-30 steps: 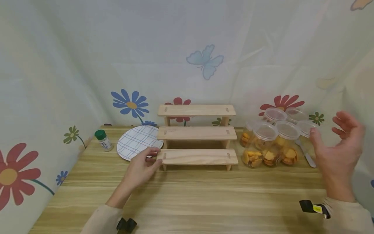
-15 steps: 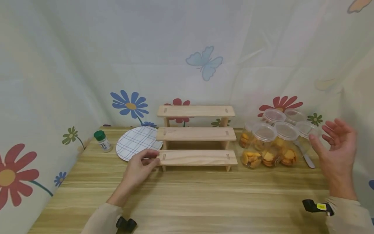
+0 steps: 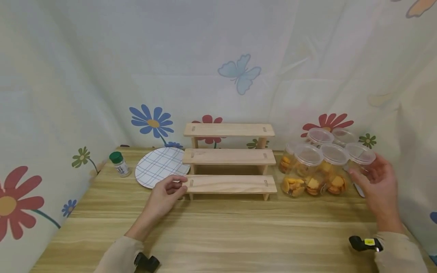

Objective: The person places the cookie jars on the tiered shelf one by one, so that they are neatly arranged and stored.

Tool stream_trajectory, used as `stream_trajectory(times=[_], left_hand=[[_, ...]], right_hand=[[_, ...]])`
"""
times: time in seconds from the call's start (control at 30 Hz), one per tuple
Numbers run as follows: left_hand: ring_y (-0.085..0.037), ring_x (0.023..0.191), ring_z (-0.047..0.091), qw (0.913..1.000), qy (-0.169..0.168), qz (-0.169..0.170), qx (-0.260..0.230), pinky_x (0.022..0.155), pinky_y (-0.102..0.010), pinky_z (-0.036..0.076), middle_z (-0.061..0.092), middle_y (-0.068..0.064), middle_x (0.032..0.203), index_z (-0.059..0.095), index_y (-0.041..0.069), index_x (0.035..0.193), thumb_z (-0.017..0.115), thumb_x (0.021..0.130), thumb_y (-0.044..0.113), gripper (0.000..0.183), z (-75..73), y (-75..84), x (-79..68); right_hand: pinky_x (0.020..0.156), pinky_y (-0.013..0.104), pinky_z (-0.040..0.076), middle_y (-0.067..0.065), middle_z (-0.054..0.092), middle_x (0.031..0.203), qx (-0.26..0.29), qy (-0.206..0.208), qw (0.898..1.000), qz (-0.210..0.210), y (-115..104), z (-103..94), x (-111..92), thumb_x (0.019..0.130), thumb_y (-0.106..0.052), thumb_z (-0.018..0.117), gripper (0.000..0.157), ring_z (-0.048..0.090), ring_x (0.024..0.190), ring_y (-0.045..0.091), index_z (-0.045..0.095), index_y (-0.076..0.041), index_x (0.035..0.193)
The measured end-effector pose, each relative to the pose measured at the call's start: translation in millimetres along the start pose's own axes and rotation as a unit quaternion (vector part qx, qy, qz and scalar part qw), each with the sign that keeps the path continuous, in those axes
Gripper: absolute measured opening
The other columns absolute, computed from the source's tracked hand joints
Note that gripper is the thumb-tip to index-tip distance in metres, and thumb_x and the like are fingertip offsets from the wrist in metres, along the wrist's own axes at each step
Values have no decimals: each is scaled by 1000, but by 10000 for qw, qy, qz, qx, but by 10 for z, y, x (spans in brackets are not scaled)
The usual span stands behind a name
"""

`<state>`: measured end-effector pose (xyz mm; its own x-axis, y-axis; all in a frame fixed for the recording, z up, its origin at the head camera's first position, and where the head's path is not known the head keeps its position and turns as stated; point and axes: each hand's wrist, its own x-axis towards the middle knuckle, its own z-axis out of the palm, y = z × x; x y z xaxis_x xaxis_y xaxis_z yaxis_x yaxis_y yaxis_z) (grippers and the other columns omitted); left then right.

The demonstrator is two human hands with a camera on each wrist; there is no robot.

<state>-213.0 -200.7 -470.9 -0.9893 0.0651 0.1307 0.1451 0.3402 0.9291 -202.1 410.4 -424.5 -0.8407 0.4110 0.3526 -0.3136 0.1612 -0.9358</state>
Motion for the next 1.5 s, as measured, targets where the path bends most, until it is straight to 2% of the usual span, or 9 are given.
stream_trajectory(times=[0.2, 0.4, 0.47, 0.67, 0.93, 1.1, 1.4, 1.5], left_hand=[[-13, 104, 73, 10000, 32, 10, 15, 88, -19, 59, 78, -17, 119, 73, 4, 131, 78, 106, 11, 27, 12, -30, -1], [-16, 104, 71, 10000, 39, -28, -70, 88, -19, 57, 77, -17, 117, 72, 5, 132, 78, 106, 11, 27, 17, -22, 2], [-16, 104, 71, 10000, 34, -12, -61, 87, -19, 57, 77, -17, 117, 72, 5, 133, 78, 106, 11, 28, 25, -17, 2], [-17, 105, 71, 10000, 10, 12, -65, 87, -19, 57, 76, -17, 120, 71, 4, 134, 77, 107, 12, 29, 26, -4, 4], [-17, 103, 71, 10000, 12, -92, 21, 86, -20, 57, 76, -16, 115, 72, 6, 132, 77, 107, 13, 26, 20, -44, 5], [-17, 101, 71, 10000, 56, -55, 39, 86, -20, 57, 77, -15, 112, 72, 6, 131, 77, 107, 13, 26, 14, -51, 10], [-18, 104, 71, 10000, 61, -7, 56, 86, -20, 56, 77, -16, 116, 72, 7, 132, 77, 107, 15, 26, 6, -41, -4], [-18, 105, 71, 10000, 50, -18, 31, 86, -20, 56, 77, -15, 117, 72, 8, 132, 78, 107, 17, 27, 20, -32, -6]], right_hand=[[97, 7, 47, -10, 69, 129, 282, -245, 9991, 174, 185, -54, -47, 96, 12, 80, 66, 63, 120, 3, 57, -22, 147], [100, 6, 45, -15, 64, 134, -664, -474, 9960, 363, 300, -62, -58, 99, -4, 85, 61, 57, 127, 3, 56, -23, 149], [102, 5, 45, -16, 62, 136, -776, -562, 9945, 432, 325, -66, -64, 100, -6, 85, 64, 56, 127, 2, 53, -22, 152], [103, 6, 45, -14, 60, 143, -736, -666, 9936, 534, 373, -67, -80, 100, -8, 85, 69, 56, 130, 2, 49, -23, 158], [94, 6, 49, -16, 69, 130, -102, -788, 9961, 384, 441, -88, -82, 97, 4, 84, 63, 64, 119, -1, 56, -20, 148], [95, 6, 49, -19, 71, 125, -350, -939, 9948, 202, 478, -82, -61, 97, 7, 82, 55, 66, 116, -5, 60, -13, 143], [97, 6, 48, -15, 72, 127, -233, -676, 9968, 343, 492, -34, -61, 95, 6, 85, 57, 65, 119, -2, 60, -11, 143], [97, 6, 48, -16, 71, 126, -484, -499, 9968, 402, 462, -45, -70, 95, 3, 87, 59, 64, 119, -2, 60, -13, 144]])
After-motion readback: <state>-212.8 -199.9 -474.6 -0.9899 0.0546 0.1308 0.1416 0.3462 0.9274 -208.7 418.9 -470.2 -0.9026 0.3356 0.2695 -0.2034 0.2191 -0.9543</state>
